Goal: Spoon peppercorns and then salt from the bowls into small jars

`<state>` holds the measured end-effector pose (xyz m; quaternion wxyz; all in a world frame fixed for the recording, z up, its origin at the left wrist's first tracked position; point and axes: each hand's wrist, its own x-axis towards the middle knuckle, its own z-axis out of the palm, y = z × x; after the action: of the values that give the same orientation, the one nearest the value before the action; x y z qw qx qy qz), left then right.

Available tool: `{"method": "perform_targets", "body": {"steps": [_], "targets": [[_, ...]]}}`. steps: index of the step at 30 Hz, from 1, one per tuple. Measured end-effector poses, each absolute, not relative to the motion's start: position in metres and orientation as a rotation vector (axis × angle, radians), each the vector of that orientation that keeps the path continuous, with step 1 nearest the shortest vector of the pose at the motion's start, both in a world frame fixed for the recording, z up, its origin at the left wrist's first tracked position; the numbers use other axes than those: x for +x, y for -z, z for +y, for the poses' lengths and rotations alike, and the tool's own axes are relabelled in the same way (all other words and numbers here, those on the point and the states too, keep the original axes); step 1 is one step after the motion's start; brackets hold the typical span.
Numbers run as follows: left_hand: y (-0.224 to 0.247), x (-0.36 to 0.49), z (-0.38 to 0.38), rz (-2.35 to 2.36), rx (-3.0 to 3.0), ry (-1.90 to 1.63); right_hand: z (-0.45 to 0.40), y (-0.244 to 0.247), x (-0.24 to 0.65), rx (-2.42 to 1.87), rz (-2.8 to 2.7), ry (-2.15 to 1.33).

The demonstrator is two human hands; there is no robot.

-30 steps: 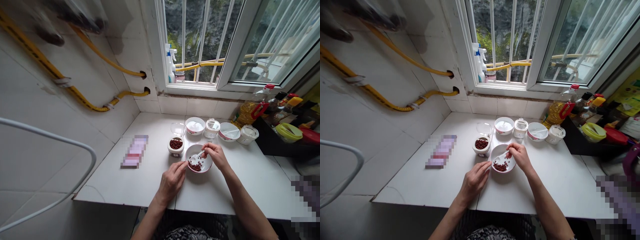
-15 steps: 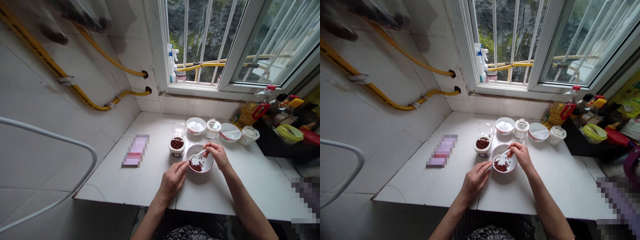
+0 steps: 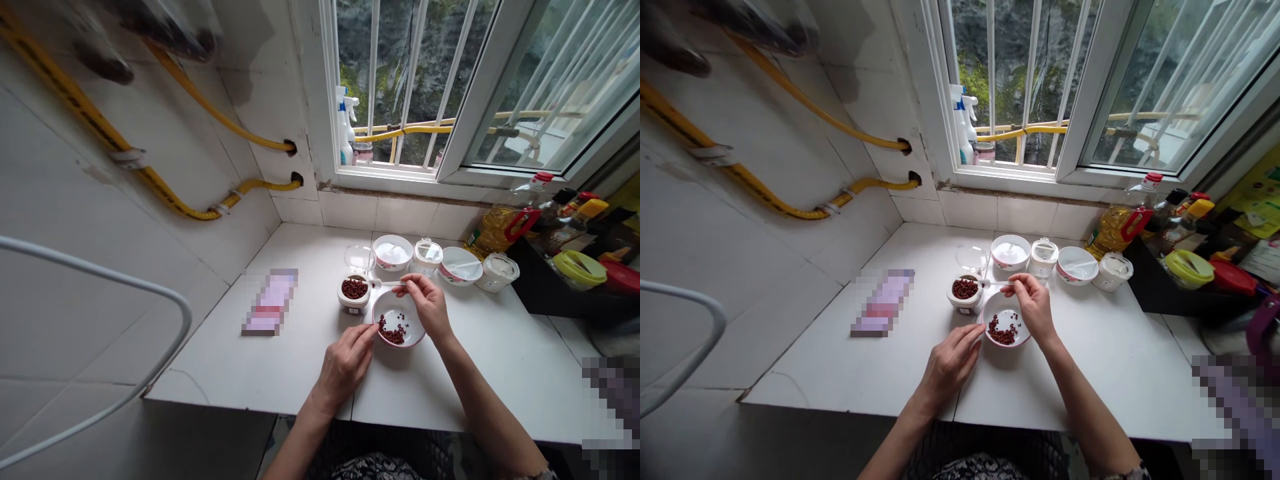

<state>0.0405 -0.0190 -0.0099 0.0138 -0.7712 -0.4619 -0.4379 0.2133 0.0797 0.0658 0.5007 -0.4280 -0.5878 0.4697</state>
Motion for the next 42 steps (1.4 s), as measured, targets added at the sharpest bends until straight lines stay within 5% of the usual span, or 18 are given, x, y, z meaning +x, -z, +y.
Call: {"method": "perform_targets", "body": {"steps": [9,15,27,37,42], "targets": [[0.008,0.041,-0.018,-1.427,-2.400,1.373,0.073,-0.064,0.193,-0.849,-2.010,-0.373],[0.011,0.041,-0.019,-1.437,-2.389,1.375,0.075,-0.073,0.206,-0.832,-1.920,-0.296],[0.010,0.041,-0.018,-1.431,-2.393,1.373,0.077,-0.048,0.233,-1.148,-2.080,-0.396],[0.011,0.040,-0.018,-1.431,-2.396,1.378,0.074,-0.055,0.229,-1.148,-1.584,-1.237],[0.010,0.041,-0.018,-1.415,-2.390,1.384,0.080,-0.056,0.235,-1.140,-1.450,-1.337]]}}
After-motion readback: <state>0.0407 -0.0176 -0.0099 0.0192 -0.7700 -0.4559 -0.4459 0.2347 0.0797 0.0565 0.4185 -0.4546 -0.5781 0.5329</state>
